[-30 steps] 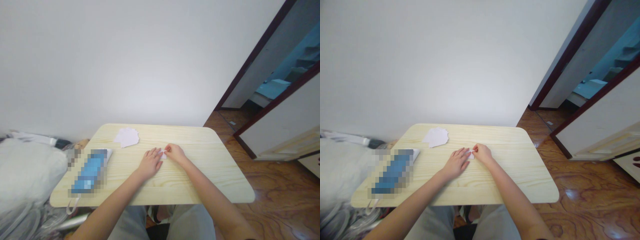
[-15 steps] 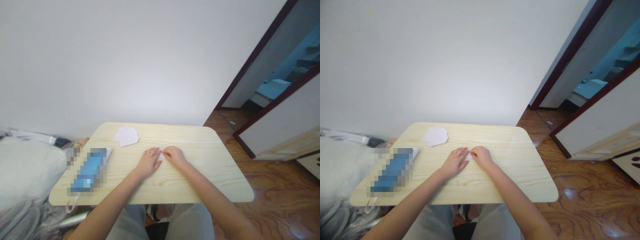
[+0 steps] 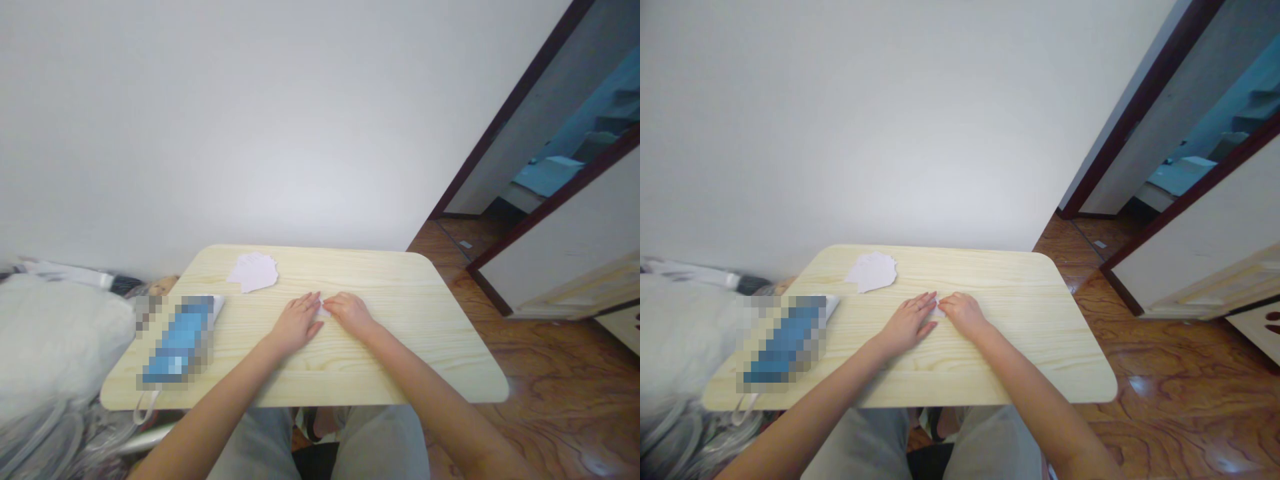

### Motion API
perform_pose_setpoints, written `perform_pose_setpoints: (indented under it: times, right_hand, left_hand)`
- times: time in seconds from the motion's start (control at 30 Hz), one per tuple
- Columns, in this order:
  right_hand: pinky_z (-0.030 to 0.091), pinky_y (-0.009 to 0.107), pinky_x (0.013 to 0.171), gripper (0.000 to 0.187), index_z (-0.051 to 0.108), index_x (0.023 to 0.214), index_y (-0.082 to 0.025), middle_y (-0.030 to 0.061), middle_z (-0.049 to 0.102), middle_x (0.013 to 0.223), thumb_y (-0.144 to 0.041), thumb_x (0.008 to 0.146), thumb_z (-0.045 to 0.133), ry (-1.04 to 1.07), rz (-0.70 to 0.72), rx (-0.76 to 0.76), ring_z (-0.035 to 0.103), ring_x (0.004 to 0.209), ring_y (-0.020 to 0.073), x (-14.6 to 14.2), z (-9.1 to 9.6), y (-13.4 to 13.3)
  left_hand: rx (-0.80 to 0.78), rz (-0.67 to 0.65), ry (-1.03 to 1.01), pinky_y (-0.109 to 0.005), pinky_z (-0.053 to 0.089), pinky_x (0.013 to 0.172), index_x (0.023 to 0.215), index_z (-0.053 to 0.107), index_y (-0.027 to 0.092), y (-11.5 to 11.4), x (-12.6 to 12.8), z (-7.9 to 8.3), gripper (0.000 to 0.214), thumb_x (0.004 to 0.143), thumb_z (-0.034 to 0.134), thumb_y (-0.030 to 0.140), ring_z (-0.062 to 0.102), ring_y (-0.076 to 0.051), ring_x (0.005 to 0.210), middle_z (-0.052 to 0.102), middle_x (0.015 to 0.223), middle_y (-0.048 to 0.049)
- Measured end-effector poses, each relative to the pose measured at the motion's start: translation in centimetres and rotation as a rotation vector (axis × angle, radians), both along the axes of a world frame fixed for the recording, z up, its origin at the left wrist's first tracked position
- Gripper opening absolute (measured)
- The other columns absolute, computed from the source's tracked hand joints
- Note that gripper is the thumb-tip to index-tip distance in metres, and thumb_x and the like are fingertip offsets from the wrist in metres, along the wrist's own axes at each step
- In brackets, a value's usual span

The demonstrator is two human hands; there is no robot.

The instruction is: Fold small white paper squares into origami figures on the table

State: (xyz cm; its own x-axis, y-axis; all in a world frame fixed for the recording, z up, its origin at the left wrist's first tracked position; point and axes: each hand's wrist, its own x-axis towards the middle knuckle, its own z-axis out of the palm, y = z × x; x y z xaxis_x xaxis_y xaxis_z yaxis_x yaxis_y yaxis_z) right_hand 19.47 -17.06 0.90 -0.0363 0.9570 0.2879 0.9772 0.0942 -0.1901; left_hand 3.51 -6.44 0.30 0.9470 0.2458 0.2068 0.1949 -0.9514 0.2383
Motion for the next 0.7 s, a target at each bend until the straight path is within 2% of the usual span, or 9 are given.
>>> perform_pose_setpoints:
  times: [0.37,0.5,0.63,0.7]
  right_hand:
    - [0.040,0.028,0.080,0.021,0.063,0.100,-0.021,0.0036,0.066,0.099,-0.019,0.083,0.050,-0.007,0.013,-0.042,0.055,0.089,0.0158,0.43,-0.03,-0.01]
    - [0.041,0.028,0.080,0.022,0.063,0.101,-0.020,0.0037,0.066,0.099,-0.020,0.084,0.048,-0.014,0.023,-0.031,0.055,0.088,0.0163,0.48,-0.06,-0.13]
    - [0.042,0.028,0.079,0.023,0.063,0.100,-0.020,0.0041,0.066,0.097,-0.020,0.085,0.046,-0.003,0.028,-0.008,0.055,0.087,0.0161,0.55,-0.43,-0.14]
    - [0.043,0.028,0.080,0.023,0.063,0.100,-0.020,0.0046,0.066,0.097,-0.019,0.085,0.046,0.013,0.028,0.012,0.055,0.088,0.0161,0.63,-0.63,-0.13]
  left_hand:
    - [0.020,-0.031,0.026,-0.039,0.029,0.097,0.122,0.042,0.018,0.20,-0.03,0.13,0.044,0.084,0.038,0.039,0.038,-0.022,0.121,0.042,0.132,-0.0105]
    - [0.042,-0.027,0.030,-0.039,0.029,0.097,0.124,0.041,0.017,0.07,-0.05,0.04,0.045,0.084,0.038,0.038,0.037,-0.022,0.121,0.040,0.133,-0.0113]
    - [0.049,-0.031,0.016,-0.038,0.029,0.097,0.124,0.042,0.018,-0.01,-0.06,-0.03,0.044,0.084,0.038,0.038,0.035,-0.022,0.123,0.032,0.139,-0.0101]
    - [0.044,-0.036,0.024,-0.038,0.029,0.097,0.125,0.041,0.019,0.01,-0.04,-0.09,0.044,0.085,0.038,0.037,0.034,-0.021,0.123,0.034,0.138,-0.0096]
